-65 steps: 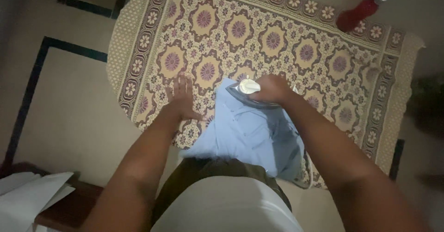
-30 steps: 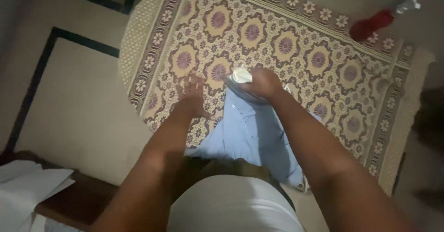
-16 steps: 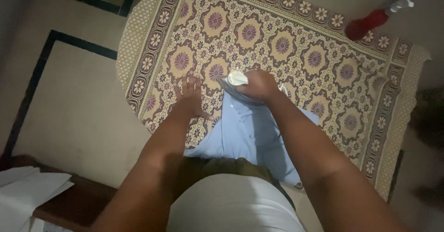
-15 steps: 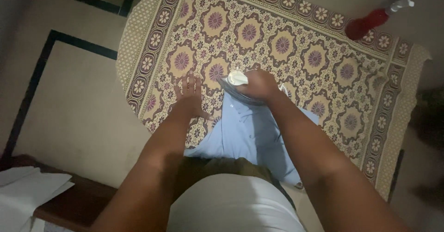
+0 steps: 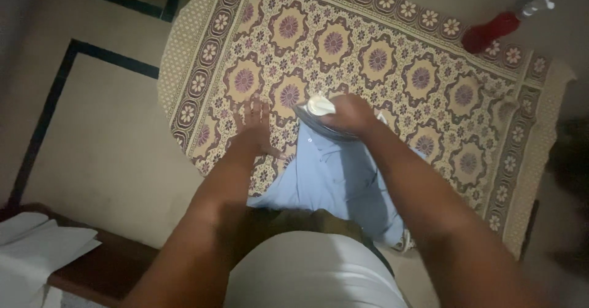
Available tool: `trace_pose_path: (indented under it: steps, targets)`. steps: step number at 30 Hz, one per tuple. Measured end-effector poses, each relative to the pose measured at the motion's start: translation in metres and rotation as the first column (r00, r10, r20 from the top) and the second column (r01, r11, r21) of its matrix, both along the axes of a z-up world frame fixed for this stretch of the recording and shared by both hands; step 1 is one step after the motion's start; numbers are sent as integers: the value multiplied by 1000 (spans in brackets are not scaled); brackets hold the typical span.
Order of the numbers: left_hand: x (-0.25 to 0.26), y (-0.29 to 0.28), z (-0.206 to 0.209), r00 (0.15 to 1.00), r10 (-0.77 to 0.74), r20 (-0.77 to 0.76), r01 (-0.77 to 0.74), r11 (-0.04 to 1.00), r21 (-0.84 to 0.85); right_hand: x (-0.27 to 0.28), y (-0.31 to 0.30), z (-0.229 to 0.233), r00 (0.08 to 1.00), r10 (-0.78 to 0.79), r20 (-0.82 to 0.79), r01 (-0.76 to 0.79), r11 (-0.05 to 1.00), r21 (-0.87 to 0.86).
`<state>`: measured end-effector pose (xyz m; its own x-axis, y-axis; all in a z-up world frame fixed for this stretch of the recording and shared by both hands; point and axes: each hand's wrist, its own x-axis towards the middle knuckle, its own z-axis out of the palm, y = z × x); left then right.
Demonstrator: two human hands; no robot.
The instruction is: The recorder is ironing a light blue dress shirt on an ironing board and then buttoning it.
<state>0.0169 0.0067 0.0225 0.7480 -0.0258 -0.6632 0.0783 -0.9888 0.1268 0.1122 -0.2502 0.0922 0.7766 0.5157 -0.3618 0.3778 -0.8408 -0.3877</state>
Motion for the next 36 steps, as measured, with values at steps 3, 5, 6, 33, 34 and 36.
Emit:
trace_pose_path:
  steps: [3, 5, 6, 33, 34, 36]
  targets:
    - [-11, 2, 5, 999, 14, 53, -10, 998, -63, -6, -18, 9, 999, 43, -14, -44, 996, -81]
    - [-9, -3, 10, 998, 20, 55, -16, 998, -67, -5, -40, -1, 996, 74, -46, -78, 993, -94]
    - [-8, -3, 14, 998, 26, 57, -23, 998, -65, -5, -48, -6, 992, 104, -76, -111, 989, -102]
    - [-11, 2, -8, 993, 27, 119, -20, 998, -57, -5, -41, 7, 999, 28, -30, -33, 984, -175]
    - [-10, 3, -8, 992, 29, 120, -23, 998, -58, -3, -39, 6, 999, 31, -30, -35, 984, -176]
    - [-9, 3, -9, 990, 30, 136, -21, 997, -69, -1, -37, 4, 997, 37, -70, -46, 990, -135]
